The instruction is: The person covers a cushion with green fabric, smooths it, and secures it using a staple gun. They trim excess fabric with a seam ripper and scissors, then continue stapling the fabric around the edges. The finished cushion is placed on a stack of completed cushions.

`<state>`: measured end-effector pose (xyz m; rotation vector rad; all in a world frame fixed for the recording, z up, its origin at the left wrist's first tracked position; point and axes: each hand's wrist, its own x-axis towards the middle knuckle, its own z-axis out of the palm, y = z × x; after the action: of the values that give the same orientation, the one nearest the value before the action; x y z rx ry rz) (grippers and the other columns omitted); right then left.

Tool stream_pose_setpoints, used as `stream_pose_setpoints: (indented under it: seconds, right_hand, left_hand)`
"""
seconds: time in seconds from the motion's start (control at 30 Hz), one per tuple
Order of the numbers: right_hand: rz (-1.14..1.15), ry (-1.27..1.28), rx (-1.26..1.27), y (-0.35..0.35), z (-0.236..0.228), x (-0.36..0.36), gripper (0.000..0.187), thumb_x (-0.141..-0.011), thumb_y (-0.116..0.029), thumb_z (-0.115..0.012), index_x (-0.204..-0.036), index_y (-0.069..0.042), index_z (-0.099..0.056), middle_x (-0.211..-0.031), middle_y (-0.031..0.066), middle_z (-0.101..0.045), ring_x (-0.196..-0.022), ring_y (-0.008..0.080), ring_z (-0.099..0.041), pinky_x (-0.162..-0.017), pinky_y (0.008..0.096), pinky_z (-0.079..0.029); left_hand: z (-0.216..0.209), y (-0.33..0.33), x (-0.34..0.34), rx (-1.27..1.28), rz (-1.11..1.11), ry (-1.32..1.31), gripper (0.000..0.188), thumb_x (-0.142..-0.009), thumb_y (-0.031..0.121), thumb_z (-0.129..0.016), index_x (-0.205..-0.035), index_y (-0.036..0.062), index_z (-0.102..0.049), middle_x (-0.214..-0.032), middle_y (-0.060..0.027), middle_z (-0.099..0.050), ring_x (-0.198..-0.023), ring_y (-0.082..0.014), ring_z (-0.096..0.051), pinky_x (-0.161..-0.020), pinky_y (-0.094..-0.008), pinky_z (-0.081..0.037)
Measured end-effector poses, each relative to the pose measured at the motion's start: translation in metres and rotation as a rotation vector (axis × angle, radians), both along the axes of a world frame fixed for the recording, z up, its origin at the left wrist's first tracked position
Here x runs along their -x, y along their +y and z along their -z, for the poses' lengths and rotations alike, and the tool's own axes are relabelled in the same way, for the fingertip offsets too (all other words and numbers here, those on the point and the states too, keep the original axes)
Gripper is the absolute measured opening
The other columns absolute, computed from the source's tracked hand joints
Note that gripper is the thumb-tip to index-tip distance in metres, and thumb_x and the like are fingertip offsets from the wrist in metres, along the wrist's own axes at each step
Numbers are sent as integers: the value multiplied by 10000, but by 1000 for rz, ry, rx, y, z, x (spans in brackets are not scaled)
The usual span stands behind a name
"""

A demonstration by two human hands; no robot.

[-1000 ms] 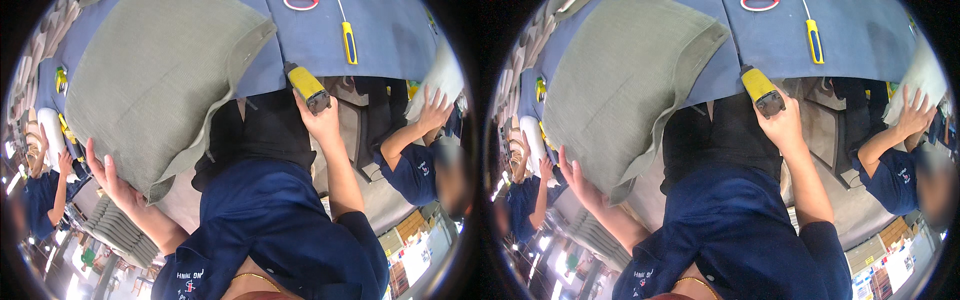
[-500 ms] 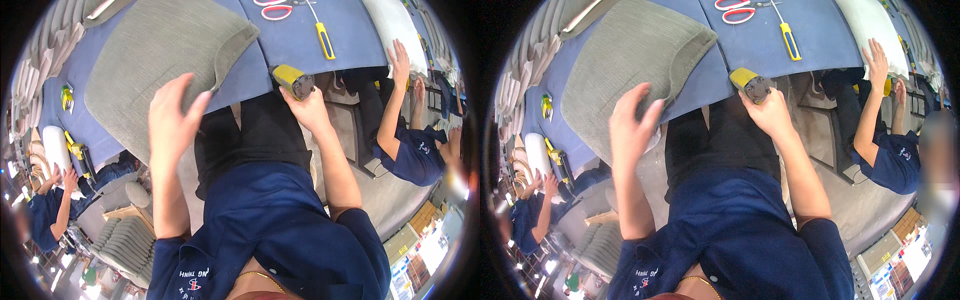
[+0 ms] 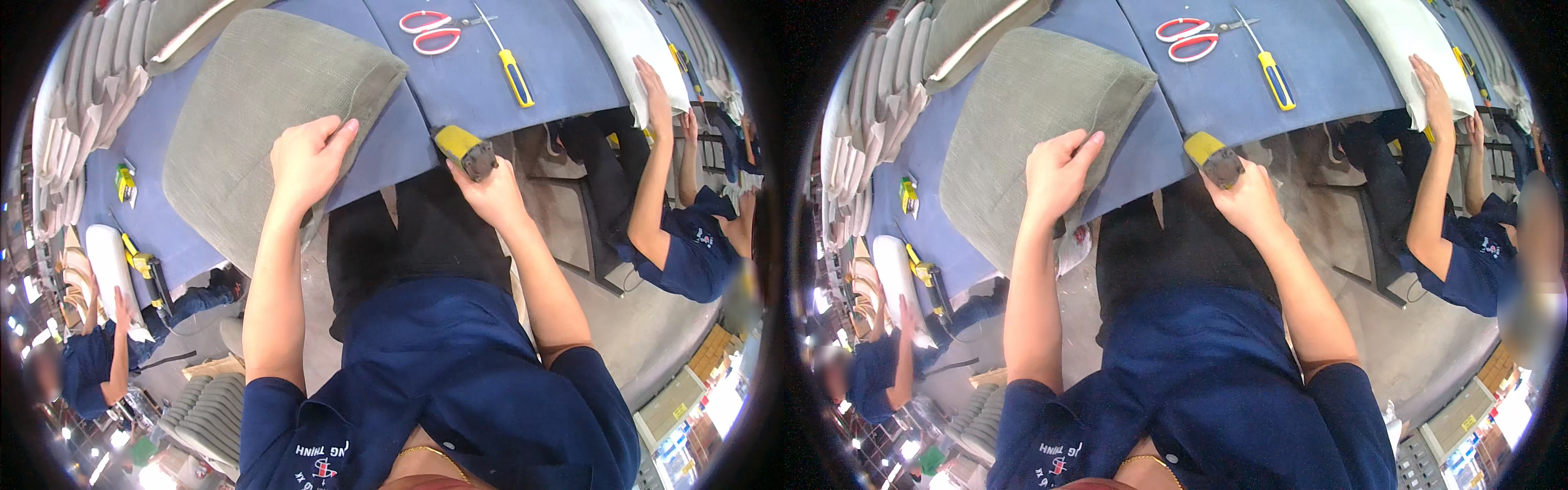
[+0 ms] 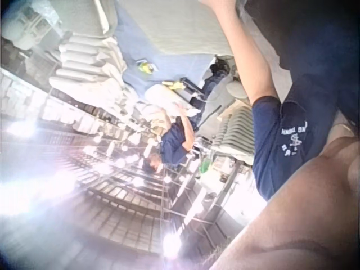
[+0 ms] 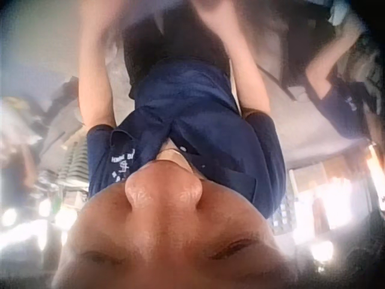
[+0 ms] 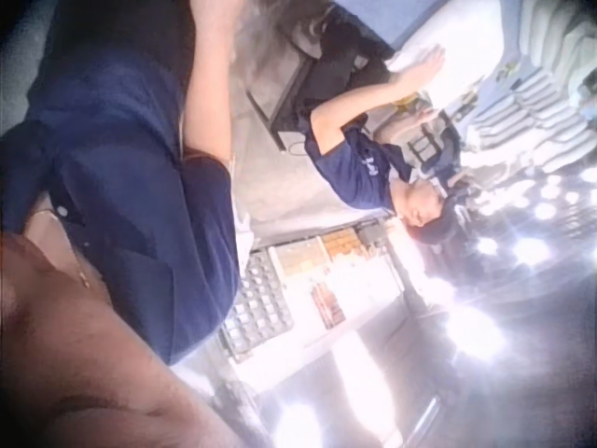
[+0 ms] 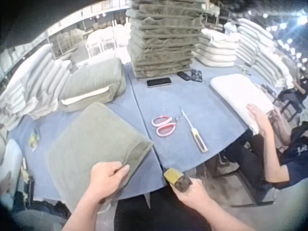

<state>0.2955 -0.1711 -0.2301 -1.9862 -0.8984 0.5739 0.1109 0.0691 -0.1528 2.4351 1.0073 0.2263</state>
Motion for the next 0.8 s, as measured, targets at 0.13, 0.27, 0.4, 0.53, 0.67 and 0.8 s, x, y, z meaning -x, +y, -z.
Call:
stream_pose_setpoints:
  seconds: [0.13,0.27,0.4,0.53,0.67,0.8]
  right_hand:
    - [-27,-47,-50,-2,8,-2,291,-964,-216,-822,-1169,-9,-802,-1081,218,-822,-1050,415,-790,-897,471,-626]
    - [-46,-122,-65,-1,6,-2,277,-994,-227,-808,-1119,20,-802,-1083,225,-828,-1027,399,-804,-900,454,-622]
    - [-21,82,-84,-4,1,2,317,-1029,-201,-793,-1205,62,-773,-1107,181,-829,-1037,283,-806,-936,400,-595]
    - [-27,55,-24,-2,0,1,313,-1024,-197,-798,-1202,60,-774,-1106,185,-831,-1045,287,-809,-934,402,-598]
    - [-26,55,-69,-3,4,0,311,-1019,-204,-801,-1195,52,-779,-1103,191,-836,-1053,293,-815,-935,403,-602]
    - [-6,69,-5,1,-4,2,283,-1000,-177,-810,-1194,29,-789,-1124,181,-841,-1054,285,-823,-930,396,-617]
  left_hand:
    - [-56,14,32,191,-112,-315,459,-1041,274,-767,-718,34,-546,-650,-22,-545,-632,-133,-459,-612,-351,-379]
    - [-128,34,77,444,-291,-693,322,-1078,175,-750,-780,74,-681,-771,88,-654,-715,-26,-524,-641,-260,-406]
    - [-171,47,118,535,-398,-1054,192,-1070,195,-757,-1105,20,-828,-987,-42,-820,-817,-104,-741,-744,-253,-557]
    - [-181,46,130,514,-429,-1183,229,-1073,201,-749,-1164,1,-813,-1051,-82,-828,-860,-142,-766,-775,-274,-589]
    - [-153,33,104,437,-440,-1010,215,-1084,212,-741,-1017,18,-805,-946,-41,-812,-764,-99,-683,-694,-284,-528]
    - [-90,13,60,276,-190,-423,347,-1075,249,-743,-796,46,-713,-725,-3,-717,-639,-130,-556,-640,-305,-441]
